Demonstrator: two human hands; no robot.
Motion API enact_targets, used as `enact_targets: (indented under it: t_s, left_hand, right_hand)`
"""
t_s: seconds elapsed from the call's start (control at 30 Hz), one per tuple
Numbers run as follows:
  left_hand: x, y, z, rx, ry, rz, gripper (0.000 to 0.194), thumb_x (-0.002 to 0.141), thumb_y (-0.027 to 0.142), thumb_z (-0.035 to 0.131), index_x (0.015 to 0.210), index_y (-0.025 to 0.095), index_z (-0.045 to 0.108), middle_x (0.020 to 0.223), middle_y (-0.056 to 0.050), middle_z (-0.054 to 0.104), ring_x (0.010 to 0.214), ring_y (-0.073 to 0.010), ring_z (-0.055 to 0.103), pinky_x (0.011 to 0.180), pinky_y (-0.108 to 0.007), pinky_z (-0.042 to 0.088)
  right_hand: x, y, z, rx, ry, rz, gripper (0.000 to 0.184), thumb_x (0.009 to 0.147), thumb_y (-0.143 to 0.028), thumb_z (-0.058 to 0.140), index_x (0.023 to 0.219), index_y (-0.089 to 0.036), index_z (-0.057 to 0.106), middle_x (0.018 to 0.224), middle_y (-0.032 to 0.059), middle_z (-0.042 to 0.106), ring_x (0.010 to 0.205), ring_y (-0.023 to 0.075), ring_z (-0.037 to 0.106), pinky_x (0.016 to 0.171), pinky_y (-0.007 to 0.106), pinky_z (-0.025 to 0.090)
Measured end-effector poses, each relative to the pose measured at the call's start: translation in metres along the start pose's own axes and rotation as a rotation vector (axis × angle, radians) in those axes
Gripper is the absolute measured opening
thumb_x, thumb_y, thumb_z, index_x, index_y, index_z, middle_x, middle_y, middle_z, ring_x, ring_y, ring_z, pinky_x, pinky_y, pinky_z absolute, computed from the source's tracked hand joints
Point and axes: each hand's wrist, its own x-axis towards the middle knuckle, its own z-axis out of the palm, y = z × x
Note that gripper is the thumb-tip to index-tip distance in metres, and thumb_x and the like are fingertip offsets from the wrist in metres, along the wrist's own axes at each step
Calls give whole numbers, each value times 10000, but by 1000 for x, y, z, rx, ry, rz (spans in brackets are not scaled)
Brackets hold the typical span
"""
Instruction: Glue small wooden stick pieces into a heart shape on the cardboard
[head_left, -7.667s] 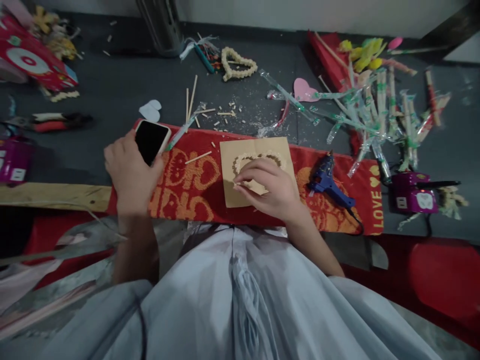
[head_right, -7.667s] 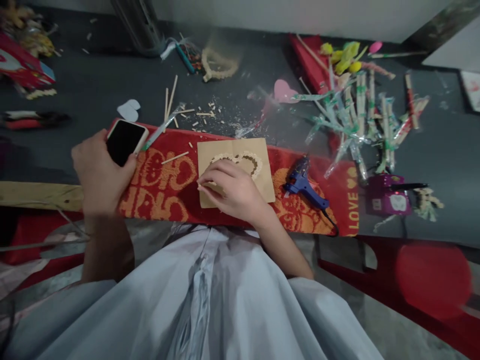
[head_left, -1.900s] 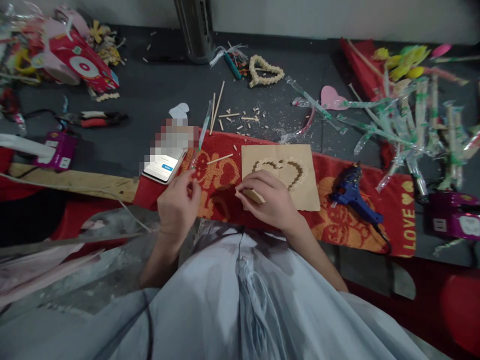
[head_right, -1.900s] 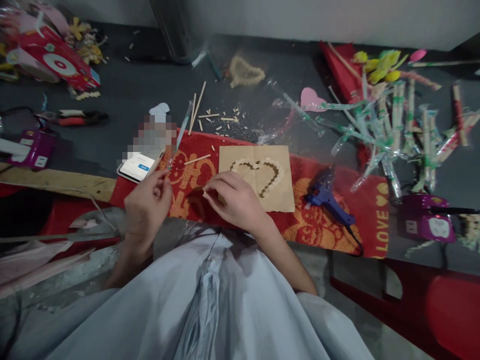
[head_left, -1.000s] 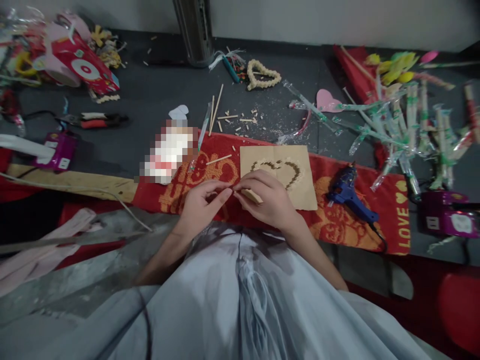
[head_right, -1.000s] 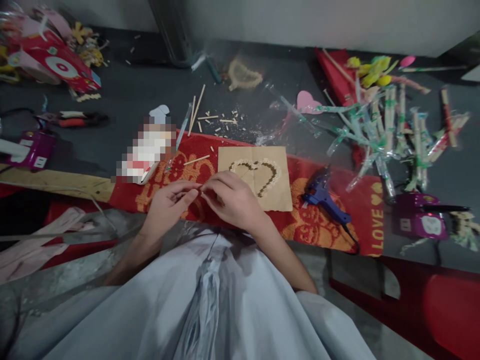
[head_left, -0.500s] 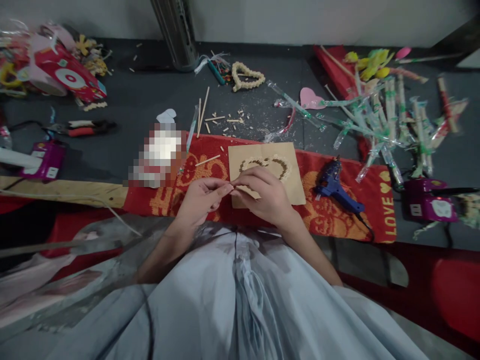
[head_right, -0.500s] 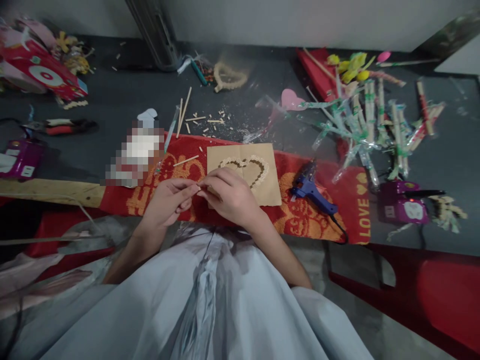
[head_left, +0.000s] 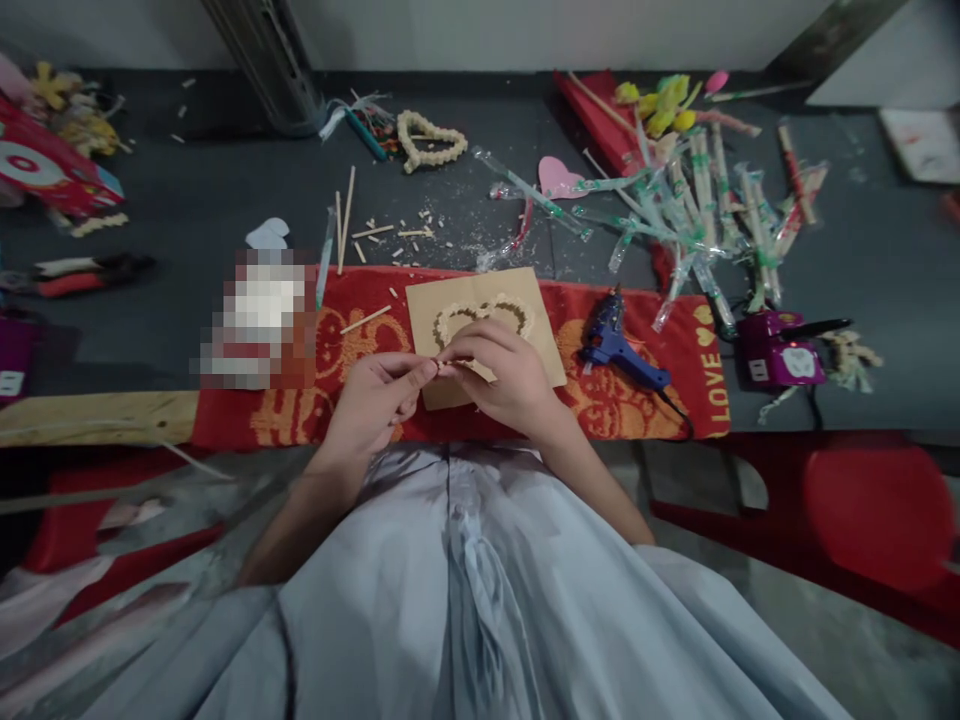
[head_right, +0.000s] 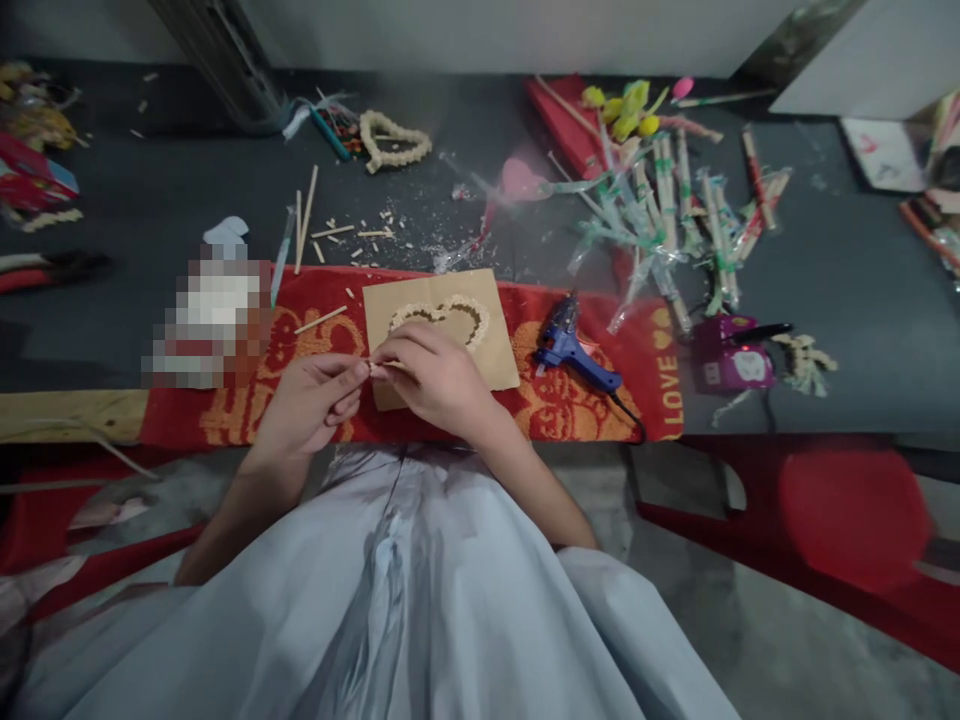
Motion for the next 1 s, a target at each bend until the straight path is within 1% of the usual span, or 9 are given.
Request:
enact_targets:
  t_s: [0.2, 0.3, 0.37, 0.47, 0.57, 0.63, 0.8, 0.87, 1.0]
  left_hand:
    - [4, 0, 13, 75, -17, -12, 357, 511, 392, 931, 643, 143, 712, 428, 46, 469, 368, -30, 325, 352, -165, 168]
    - [8, -1, 25, 119, -20, -28, 282, 527, 334, 885, 657, 151, 715, 443, 42, 494, 370, -36, 335, 354, -174, 163]
    - [11, -4, 33, 133, -23, -20, 240, 550, 309, 850, 669, 153, 711, 492, 17, 561, 371, -35, 333, 356, -181, 159]
    - [15, -7, 40, 138, -34, -8, 211, 573, 295, 819, 672, 150, 703, 642, -48, 687, 377, -25, 326, 356, -183, 157]
    - [16, -8, 44, 137, -32, -8, 216, 555, 294, 819, 672, 148, 710, 681, -63, 714, 375, -20, 327, 352, -176, 173]
    - [16, -7, 47, 140, -29, -6, 216, 543, 297, 815, 668, 152, 716, 675, -53, 715, 374, -22, 334, 347, -172, 184]
    - [13, -5, 55, 164, -58, 20, 193, 561, 301, 800, 654, 158, 710, 659, -43, 705, 379, -21, 327, 350, -178, 183]
    - [13, -5, 57, 155, -61, 23, 197, 551, 300, 804, 643, 158, 703, 648, -43, 700, 374, -20, 323, 350, -182, 163]
    - [13, -7, 59, 125, -42, 9, 211, 532, 294, 816, 644, 164, 693, 642, -38, 698, 375, -22, 324, 353, -183, 176]
  right_hand:
    - [-10, 2, -8, -48, -16, -8, 192, 996, -219, 510, 944, -203, 694, 921, 70, 707, 914, 174, 659, 812, 315, 552]
    - [-19, 6, -25, -107, -35, 40, 208, 1005, -316, 521, 996, -220, 706, 950, 70, 717, 944, 188, 665, 838, 333, 562]
    - [-30, 11, -45, -180, -5, 124, 221, 976, -378, 576, 1080, -225, 696, 1004, 87, 726, 974, 218, 666, 873, 375, 568]
    - [-54, 24, -84, -431, 89, 334, 221, 945, -347, 616, 1116, -224, 682, 1021, 104, 718, 970, 259, 664, 887, 430, 566]
    - [-77, 40, -115, -697, 13, 523, 279, 910, -341, 642, 1137, -184, 683, 1045, 155, 678, 993, 333, 637, 908, 522, 540]
    - [-87, 48, -126, -754, -68, 601, 370, 900, -380, 649, 1200, -165, 659, 1092, 182, 645, 1009, 358, 623, 905, 551, 534]
    - [-95, 58, -135, -716, -193, 639, 508, 836, -432, 717, 1260, -170, 618, 1128, 171, 588, 997, 343, 621, 900, 518, 548]
    - [-96, 61, -135, -756, -222, 648, 458, 817, -404, 733, 1196, -166, 635, 1080, 159, 592, 935, 326, 623, 860, 501, 556]
    - [-99, 68, -133, -817, -198, 607, 283, 902, -341, 608, 1116, -157, 628, 984, 158, 630, 894, 321, 620, 809, 482, 551]
